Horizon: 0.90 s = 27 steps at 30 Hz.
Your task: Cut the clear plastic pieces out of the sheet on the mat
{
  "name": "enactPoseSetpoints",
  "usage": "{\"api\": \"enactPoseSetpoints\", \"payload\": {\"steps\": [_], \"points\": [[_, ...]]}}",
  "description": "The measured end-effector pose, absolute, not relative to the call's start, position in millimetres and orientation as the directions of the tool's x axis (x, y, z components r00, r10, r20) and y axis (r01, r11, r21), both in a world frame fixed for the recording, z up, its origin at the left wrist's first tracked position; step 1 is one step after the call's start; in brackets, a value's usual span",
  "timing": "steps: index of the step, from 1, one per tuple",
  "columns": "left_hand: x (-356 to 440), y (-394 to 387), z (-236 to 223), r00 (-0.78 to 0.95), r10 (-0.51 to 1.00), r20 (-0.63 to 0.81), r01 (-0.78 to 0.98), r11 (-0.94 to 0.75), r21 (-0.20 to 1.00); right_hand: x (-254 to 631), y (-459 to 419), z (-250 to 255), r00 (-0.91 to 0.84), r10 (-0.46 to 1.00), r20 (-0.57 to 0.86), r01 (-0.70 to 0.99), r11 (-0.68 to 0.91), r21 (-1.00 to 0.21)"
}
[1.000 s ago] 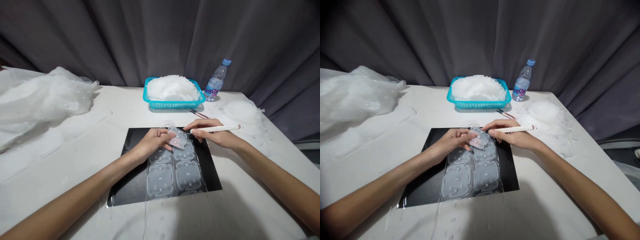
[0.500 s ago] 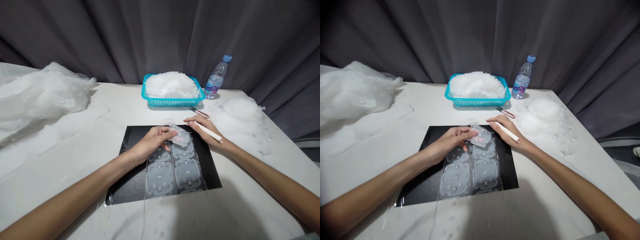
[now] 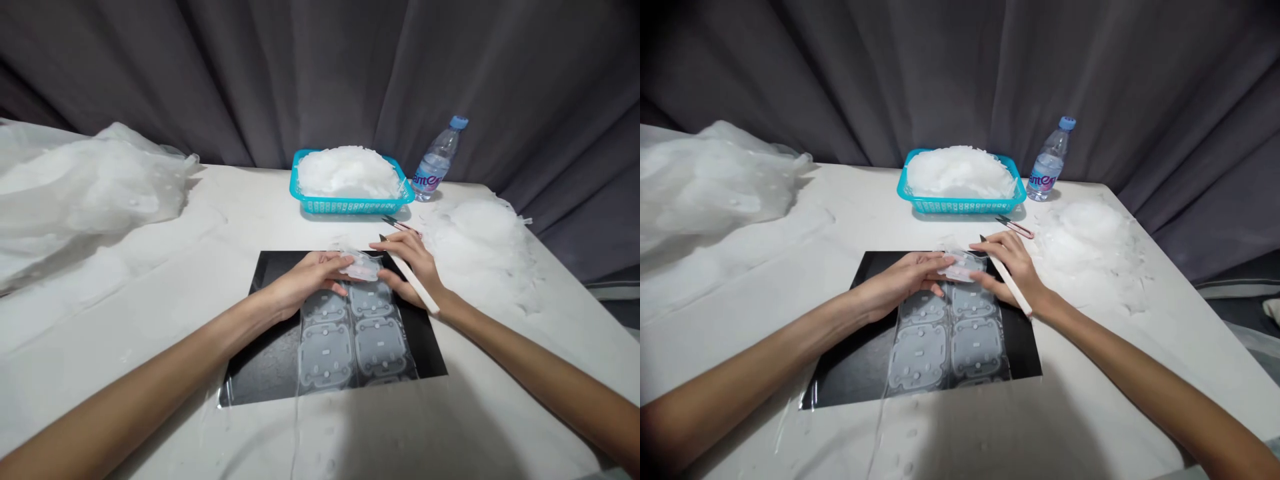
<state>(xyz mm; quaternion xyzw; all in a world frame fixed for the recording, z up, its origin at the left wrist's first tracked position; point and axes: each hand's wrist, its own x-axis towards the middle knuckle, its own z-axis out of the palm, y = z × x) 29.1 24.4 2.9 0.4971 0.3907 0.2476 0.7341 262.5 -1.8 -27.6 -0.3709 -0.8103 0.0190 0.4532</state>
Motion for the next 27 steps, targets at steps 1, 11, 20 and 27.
{"api": "enactPoseSetpoints", "payload": {"steps": [1,11,20,27], "points": [[28.3,25.5,2.5,0.576,0.748,-0.33,0.009,0.398,0.918,263.0,-4.6,-29.3,-0.363,0.563,0.742,0.585,0.758,-0.289],[28.0,25.8,1.2,0.639,0.7,-0.319,0.036,0.387,0.921,260.1,-6.7,-31.8,-0.437,0.479,0.761,0.57,0.802,-0.177],[26.9,26.5,0.0,0.64,0.701,-0.313,0.04,0.376,0.926,262.5,-7.1,-33.5,-0.418,0.582,0.698,0.586,0.76,-0.281],[26.2,25.6,2.1,0.615,0.731,-0.296,0.069,0.324,0.944,262.9,-8.2,-33.1,-0.379,0.591,0.712,0.562,0.758,-0.331]]}}
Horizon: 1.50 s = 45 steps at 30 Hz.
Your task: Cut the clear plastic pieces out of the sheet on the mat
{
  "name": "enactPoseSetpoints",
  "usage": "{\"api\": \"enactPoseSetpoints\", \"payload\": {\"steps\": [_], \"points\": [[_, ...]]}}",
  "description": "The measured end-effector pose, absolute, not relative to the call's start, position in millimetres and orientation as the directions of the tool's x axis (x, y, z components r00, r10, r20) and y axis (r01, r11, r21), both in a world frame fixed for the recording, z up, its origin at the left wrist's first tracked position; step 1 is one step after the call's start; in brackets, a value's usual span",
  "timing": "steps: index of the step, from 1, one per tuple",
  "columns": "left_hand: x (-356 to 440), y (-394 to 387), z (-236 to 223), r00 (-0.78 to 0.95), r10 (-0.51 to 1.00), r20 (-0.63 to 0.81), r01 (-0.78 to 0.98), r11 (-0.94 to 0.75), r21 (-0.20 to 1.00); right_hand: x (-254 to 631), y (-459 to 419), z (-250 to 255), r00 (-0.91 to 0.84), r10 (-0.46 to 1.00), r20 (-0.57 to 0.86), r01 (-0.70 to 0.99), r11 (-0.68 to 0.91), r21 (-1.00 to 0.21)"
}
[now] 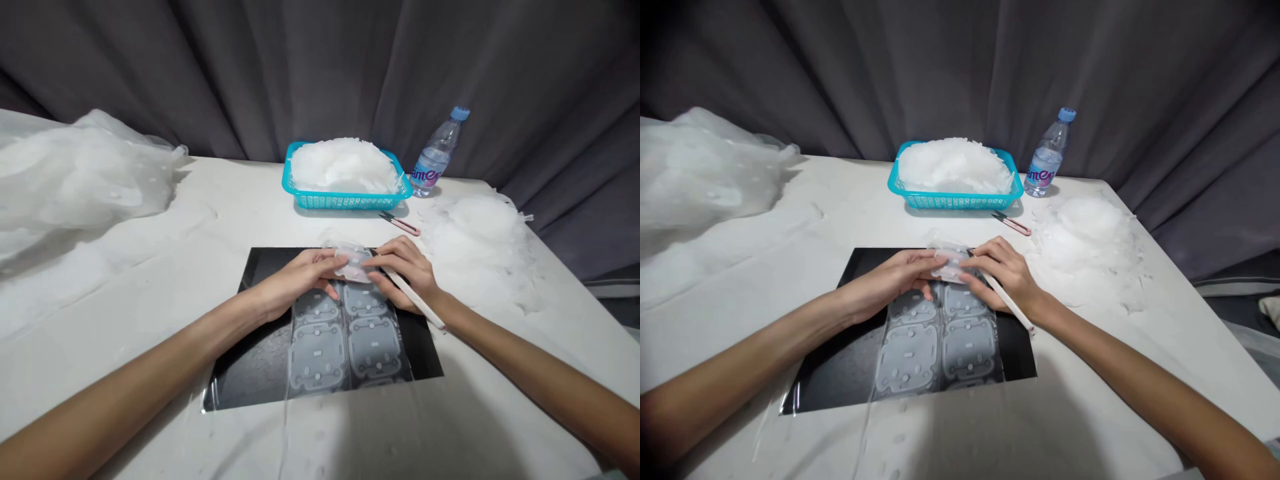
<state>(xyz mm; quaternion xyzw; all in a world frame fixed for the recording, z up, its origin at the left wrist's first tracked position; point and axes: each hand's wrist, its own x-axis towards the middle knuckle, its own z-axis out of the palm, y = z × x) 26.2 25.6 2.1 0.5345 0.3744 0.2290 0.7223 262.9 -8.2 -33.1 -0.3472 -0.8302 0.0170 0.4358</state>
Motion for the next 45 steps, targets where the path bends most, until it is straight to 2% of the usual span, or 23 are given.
{"api": "enactPoseSetpoints", "payload": {"steps": [2,5,8,10,13,18,24,27,30,32,34,36,38,41,43,45], "points": [[27,24,3,0.614,0.726,-0.31,0.099,0.318,0.943,262,-6,-32,-0.25,0.67,0.699,0.599,0.674,-0.432],[29,21,1,0.582,0.758,-0.295,0.137,0.267,0.954,260,4,-29,-0.128,0.802,0.583,0.587,0.535,-0.608],[31,17,-2,0.582,0.785,-0.211,0.157,0.146,0.977,257,18,-17,-0.25,0.883,0.397,0.52,0.468,-0.714],[30,15,-4,0.598,0.784,-0.167,0.186,0.067,0.98,254,28,-4,-0.353,0.911,0.215,0.498,0.378,-0.781],[27,12,-6,0.583,0.802,-0.13,0.245,-0.021,0.969,248,38,15,-0.481,0.877,-0.016,0.476,0.246,-0.844],[25,12,-11,0.596,0.798,-0.094,0.249,-0.072,0.966,244,49,25,-0.628,0.775,-0.069,0.325,0.181,-0.928],[22,13,-7,0.624,0.778,-0.07,0.391,-0.233,0.891,243,49,32,-0.615,0.776,-0.136,0.416,0.173,-0.893],[23,6,-5,0.672,0.739,0.048,0.497,-0.498,0.71,240,44,35,-0.589,0.79,-0.168,0.514,0.206,-0.833],[27,-12,-7,0.771,0.606,0.194,0.529,-0.78,0.334,237,40,29,-0.468,0.873,-0.137,0.657,0.24,-0.715],[30,-25,-10,0.824,0.513,0.242,0.505,-0.858,0.097,237,41,21,-0.328,0.944,-0.044,0.743,0.228,-0.629],[32,-32,-11,0.84,0.462,0.284,0.484,-0.875,-0.009,240,46,13,-0.244,0.97,0.016,0.781,0.206,-0.589],[31,-30,-11,0.809,0.499,0.309,0.507,-0.86,0.063,247,52,10,-0.269,0.963,-0.009,0.772,0.21,-0.599],[28,-21,-10,0.729,0.627,0.273,0.558,-0.776,0.292,256,56,13,-0.373,0.924,-0.081,0.711,0.229,-0.664],[23,-6,-9,0.599,0.786,0.154,0.559,-0.548,0.622,270,55,21,-0.463,0.878,-0.123,0.597,0.207,-0.775],[22,-1,-10,0.562,0.818,0.12,0.514,-0.46,0.724,278,50,25,-0.416,0.908,-0.054,0.598,0.228,-0.768],[21,0,-11,0.551,0.827,0.112,0.479,-0.423,0.769,281,44,25,-0.414,0.91,0.028,0.612,0.301,-0.731]]}}
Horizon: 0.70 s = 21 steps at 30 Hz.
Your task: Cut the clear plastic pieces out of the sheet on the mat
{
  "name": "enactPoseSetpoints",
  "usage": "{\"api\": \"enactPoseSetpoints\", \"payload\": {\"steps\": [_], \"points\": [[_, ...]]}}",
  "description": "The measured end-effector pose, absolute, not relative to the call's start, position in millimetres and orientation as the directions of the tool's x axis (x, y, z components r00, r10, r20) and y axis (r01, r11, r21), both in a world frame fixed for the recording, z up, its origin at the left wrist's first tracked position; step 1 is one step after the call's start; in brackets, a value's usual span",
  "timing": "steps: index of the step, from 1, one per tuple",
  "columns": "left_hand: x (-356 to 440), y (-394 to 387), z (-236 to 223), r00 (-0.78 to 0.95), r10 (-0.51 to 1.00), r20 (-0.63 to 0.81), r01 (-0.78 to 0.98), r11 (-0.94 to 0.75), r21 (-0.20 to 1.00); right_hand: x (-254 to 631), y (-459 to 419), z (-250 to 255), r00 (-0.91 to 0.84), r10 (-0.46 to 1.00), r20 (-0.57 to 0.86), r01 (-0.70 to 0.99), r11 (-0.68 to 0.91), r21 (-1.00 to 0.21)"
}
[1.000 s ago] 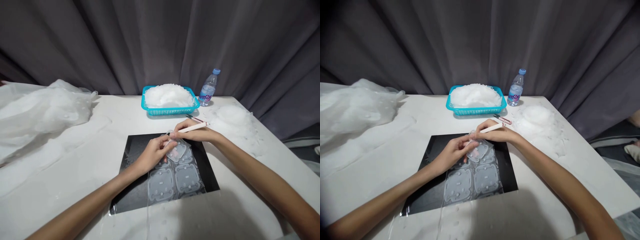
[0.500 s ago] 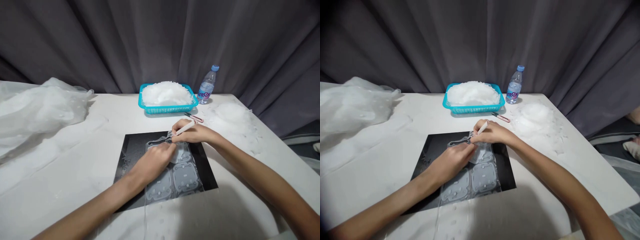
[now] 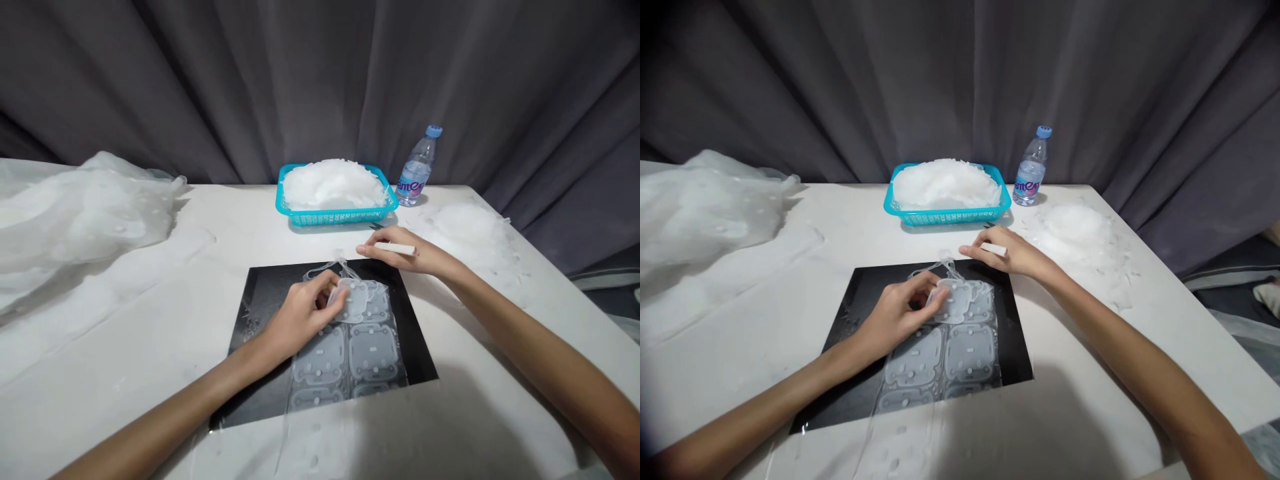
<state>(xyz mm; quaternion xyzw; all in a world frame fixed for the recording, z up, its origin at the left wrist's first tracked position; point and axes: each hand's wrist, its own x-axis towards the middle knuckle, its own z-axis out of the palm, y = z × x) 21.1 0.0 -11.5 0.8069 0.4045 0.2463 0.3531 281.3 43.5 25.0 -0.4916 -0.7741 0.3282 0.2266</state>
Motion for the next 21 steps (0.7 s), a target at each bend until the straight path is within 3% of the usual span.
{"api": "enactPoseSetpoints", "payload": {"steps": [2,5,12,21], "points": [[21,-1,-13,0.548,0.829,0.114,0.454,-0.409,0.792,281,38,23,-0.509,0.86,0.027,0.563,0.357,-0.746],[20,-5,-14,0.539,0.829,0.147,0.435,-0.424,0.794,274,34,22,-0.645,0.761,-0.067,0.446,0.304,-0.842],[20,-8,-15,0.511,0.793,0.332,0.389,-0.558,0.733,270,32,27,-0.674,0.736,-0.066,0.327,0.216,-0.92],[23,-11,-19,0.485,0.711,0.509,0.325,-0.687,0.65,269,34,15,-0.702,0.712,0.008,0.31,0.315,-0.897]]}}
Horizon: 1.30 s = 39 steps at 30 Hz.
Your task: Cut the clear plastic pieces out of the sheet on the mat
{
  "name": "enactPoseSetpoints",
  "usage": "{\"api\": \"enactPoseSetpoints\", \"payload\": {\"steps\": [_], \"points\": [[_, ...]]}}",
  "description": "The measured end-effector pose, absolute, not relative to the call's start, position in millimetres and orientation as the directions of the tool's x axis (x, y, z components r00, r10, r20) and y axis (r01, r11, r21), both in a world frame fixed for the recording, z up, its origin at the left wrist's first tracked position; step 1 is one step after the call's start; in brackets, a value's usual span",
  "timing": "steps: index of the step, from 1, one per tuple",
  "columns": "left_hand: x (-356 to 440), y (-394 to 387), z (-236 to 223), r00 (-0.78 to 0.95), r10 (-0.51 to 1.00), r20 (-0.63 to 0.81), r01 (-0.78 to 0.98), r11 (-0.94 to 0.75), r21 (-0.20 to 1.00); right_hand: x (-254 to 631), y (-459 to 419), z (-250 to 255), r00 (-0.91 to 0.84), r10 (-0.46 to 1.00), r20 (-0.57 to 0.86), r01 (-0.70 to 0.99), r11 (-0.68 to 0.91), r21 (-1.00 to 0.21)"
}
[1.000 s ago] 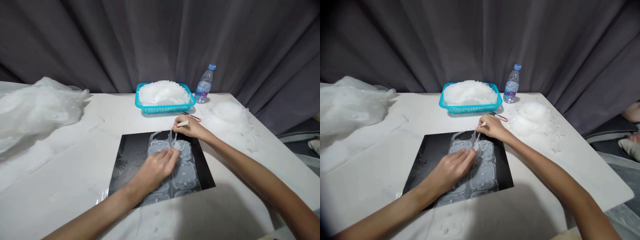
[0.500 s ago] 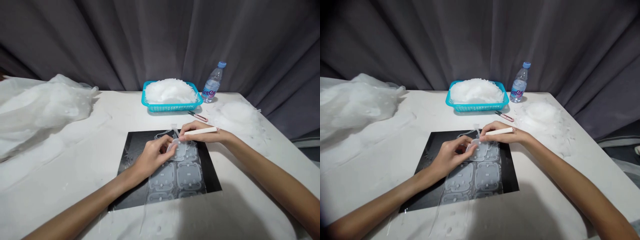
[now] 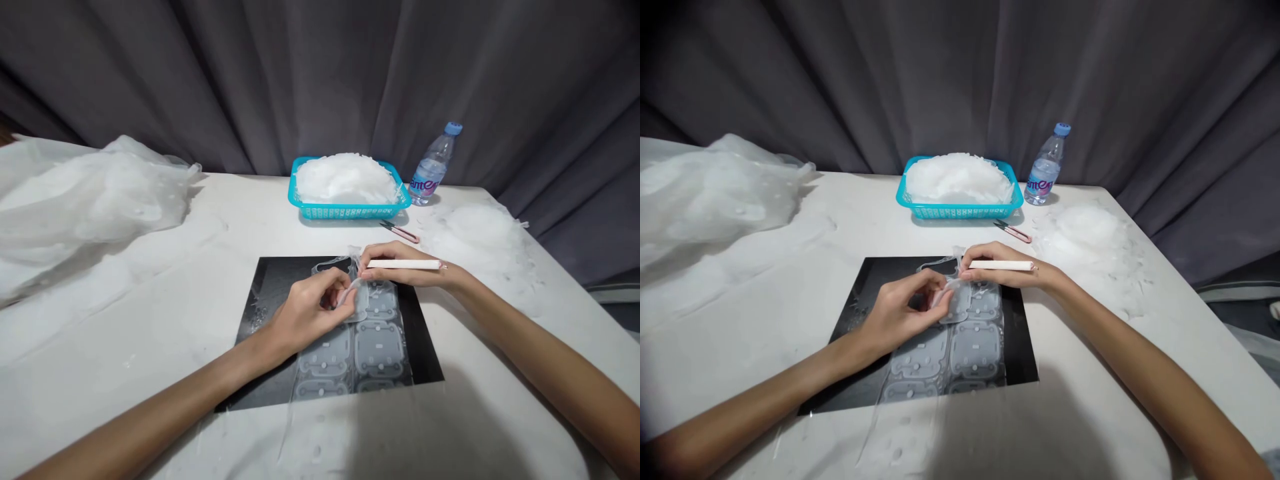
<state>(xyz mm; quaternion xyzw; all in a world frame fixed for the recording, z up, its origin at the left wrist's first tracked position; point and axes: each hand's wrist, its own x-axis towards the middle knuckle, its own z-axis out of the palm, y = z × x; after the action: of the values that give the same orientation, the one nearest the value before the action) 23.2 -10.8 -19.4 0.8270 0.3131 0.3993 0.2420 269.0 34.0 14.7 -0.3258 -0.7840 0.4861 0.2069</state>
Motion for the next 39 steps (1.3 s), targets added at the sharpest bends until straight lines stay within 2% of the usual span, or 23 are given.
{"api": "enactPoseSetpoints", "payload": {"steps": [6,14,21,25,30,35,37,39], "points": [[23,-13,-21,0.497,0.654,0.57,0.275,-0.742,0.612,266,34,9,-0.711,0.7,0.064,0.255,0.341,-0.905],[24,-13,-20,0.47,0.674,0.57,0.311,-0.731,0.607,264,31,12,-0.684,0.727,0.06,0.318,0.371,-0.872],[25,-15,-23,0.45,0.647,0.616,0.254,-0.754,0.606,262,30,7,-0.679,0.732,0.057,0.251,0.305,-0.919],[25,-15,-22,0.452,0.664,0.596,0.275,-0.739,0.615,260,28,6,-0.669,0.742,0.055,0.239,0.285,-0.928],[28,-13,-18,0.44,0.753,0.488,0.333,-0.642,0.69,257,25,10,-0.658,0.751,0.041,0.265,0.283,-0.922],[26,-7,-17,0.494,0.758,0.425,0.322,-0.614,0.72,259,25,18,-0.679,0.733,0.037,0.302,0.325,-0.896],[24,-6,-18,0.513,0.738,0.438,0.327,-0.64,0.696,259,25,19,-0.682,0.73,0.044,0.334,0.365,-0.869],[24,-8,-18,0.547,0.668,0.505,0.343,-0.729,0.592,259,24,16,-0.646,0.761,0.061,0.424,0.424,-0.8]]}}
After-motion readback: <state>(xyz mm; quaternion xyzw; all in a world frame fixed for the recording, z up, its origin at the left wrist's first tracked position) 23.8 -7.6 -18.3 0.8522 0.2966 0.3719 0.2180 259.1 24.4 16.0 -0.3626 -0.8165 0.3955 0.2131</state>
